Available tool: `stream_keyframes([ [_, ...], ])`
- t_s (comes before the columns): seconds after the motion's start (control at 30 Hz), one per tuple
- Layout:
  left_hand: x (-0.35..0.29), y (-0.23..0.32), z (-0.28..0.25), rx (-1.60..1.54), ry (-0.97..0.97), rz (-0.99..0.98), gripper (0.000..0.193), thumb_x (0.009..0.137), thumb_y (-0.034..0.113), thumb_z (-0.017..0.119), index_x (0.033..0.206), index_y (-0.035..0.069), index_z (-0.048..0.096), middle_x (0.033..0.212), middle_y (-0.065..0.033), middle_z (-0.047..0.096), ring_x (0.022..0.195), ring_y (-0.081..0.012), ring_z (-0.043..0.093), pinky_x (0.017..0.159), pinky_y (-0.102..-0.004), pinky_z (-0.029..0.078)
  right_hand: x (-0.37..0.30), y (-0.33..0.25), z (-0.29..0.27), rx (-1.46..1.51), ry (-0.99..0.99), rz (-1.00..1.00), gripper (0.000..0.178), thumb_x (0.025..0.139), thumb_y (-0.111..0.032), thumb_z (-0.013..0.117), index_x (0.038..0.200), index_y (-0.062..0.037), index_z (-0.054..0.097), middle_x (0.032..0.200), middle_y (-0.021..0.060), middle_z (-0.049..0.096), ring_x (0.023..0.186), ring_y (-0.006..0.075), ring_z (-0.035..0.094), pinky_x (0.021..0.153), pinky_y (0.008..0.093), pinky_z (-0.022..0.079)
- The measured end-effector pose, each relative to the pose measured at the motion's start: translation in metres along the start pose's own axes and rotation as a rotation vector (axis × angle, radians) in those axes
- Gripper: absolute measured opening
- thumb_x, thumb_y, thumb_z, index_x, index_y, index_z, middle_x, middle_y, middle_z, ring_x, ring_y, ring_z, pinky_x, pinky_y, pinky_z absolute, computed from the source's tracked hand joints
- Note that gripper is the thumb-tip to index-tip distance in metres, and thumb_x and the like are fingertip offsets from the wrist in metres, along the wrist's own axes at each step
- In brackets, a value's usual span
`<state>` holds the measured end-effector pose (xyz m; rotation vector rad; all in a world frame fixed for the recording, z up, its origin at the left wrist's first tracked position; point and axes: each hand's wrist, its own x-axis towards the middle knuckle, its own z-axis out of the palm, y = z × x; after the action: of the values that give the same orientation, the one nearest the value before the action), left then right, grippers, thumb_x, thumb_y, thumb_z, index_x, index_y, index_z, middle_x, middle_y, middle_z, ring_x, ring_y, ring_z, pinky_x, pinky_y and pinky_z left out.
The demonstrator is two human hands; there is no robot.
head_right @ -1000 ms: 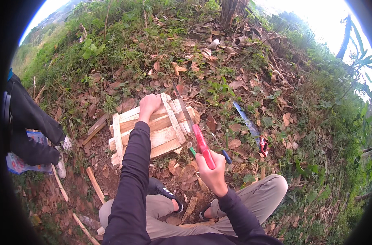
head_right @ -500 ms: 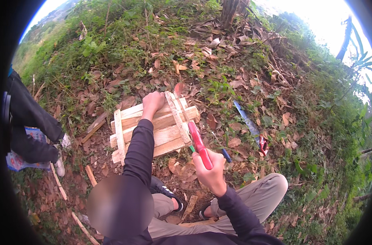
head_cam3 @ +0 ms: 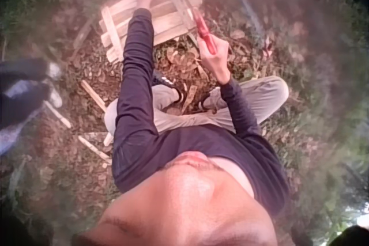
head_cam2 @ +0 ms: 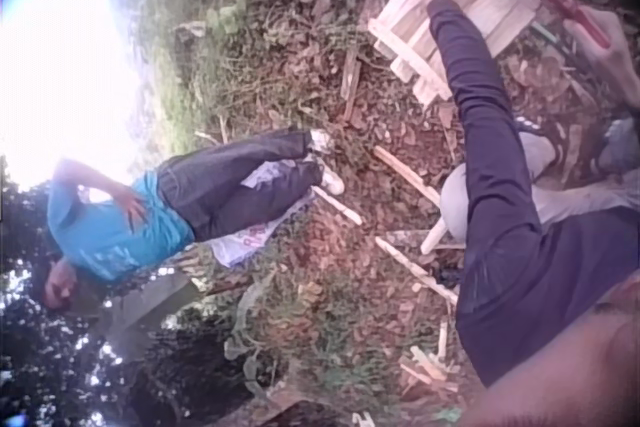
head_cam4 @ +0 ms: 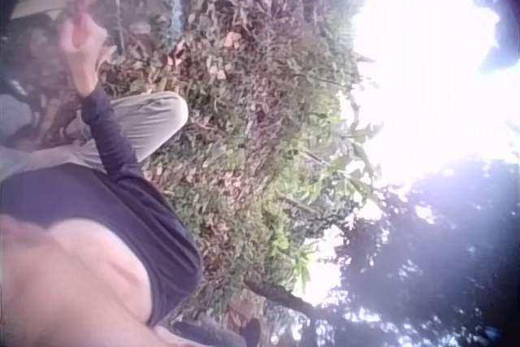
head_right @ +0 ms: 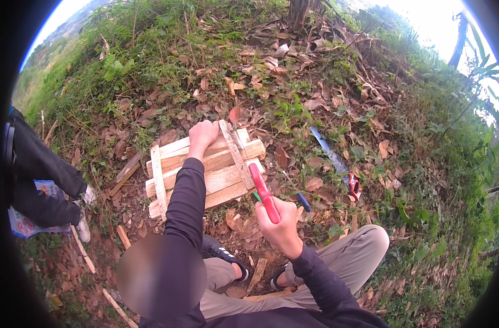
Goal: The person sits on the ground and uses a red hand saw to cut a small wooden crate into smaller pieces. They hold the crate with their left hand and saw through the wooden slats with their right hand, eventually separating the structure into individual planks.
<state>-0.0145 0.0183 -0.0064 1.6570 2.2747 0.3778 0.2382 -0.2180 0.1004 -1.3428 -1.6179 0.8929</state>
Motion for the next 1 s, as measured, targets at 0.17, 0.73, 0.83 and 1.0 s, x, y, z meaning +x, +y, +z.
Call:
stream_keyframes([
  [0.17, 0.001, -0.004, 0.001, -0.002, 0.009, 0.0, 0.054, 0.098, 0.039, 0.039, 0.101, -0.001, 0.075, 0.105, -0.0251, 0.072, 0.104, -0.0378, 0.069, 0.093, -0.046, 0.051, 0.003, -0.002, -0.001, 0.008, 0.009, -0.012, 0.024, 0.089, -0.009, 0.066, 0.068, -0.0005, 0.057, 0.053, -0.0035, 0.044, 0.047, 0.0054, 0.039, 0.046, 0.0285, 0.029],
  [0.73, -0.011, 0.0, -0.007, 0.091, -0.006, -0.03, 0.058, 0.1, 0.041, 0.035, 0.102, -0.003, 0.073, 0.107, -0.0295, 0.069, 0.106, -0.0431, 0.066, 0.097, -0.0494, 0.048, -0.033, 0.046, -0.063, 0.196, 0.043, 0.014, 0.011, 0.083, -0.006, 0.067, 0.088, 0.0034, 0.07, 0.05, -0.0001, 0.045, 0.04, 0.0098, 0.047, 0.045, 0.0279, 0.035],
  [0.83, -0.011, -0.005, -0.01, 0.086, 0.015, -0.028, 0.06, 0.1, 0.043, 0.035, 0.1, -0.003, 0.073, 0.107, -0.0293, 0.069, 0.106, -0.0444, 0.065, 0.096, -0.0506, 0.048, -0.021, 0.053, -0.071, 0.126, 0.034, -0.041, 0.008, 0.081, -0.005, 0.066, 0.084, 0.0023, 0.068, 0.05, 0.0018, 0.047, 0.039, 0.0136, 0.048, 0.044, 0.0295, 0.036],
  [1.0, -0.013, -0.011, -0.011, 0.089, 0.006, -0.061, 0.059, 0.101, 0.043, 0.036, 0.102, -0.003, 0.073, 0.107, -0.0291, 0.069, 0.107, -0.0453, 0.064, 0.096, -0.0513, 0.047, -0.012, 0.068, -0.078, 0.08, 0.012, -0.063, 0.005, 0.08, -0.003, 0.066, 0.081, 0.002, 0.066, 0.051, 0.0039, 0.048, 0.039, 0.0164, 0.049, 0.044, 0.0306, 0.036],
])
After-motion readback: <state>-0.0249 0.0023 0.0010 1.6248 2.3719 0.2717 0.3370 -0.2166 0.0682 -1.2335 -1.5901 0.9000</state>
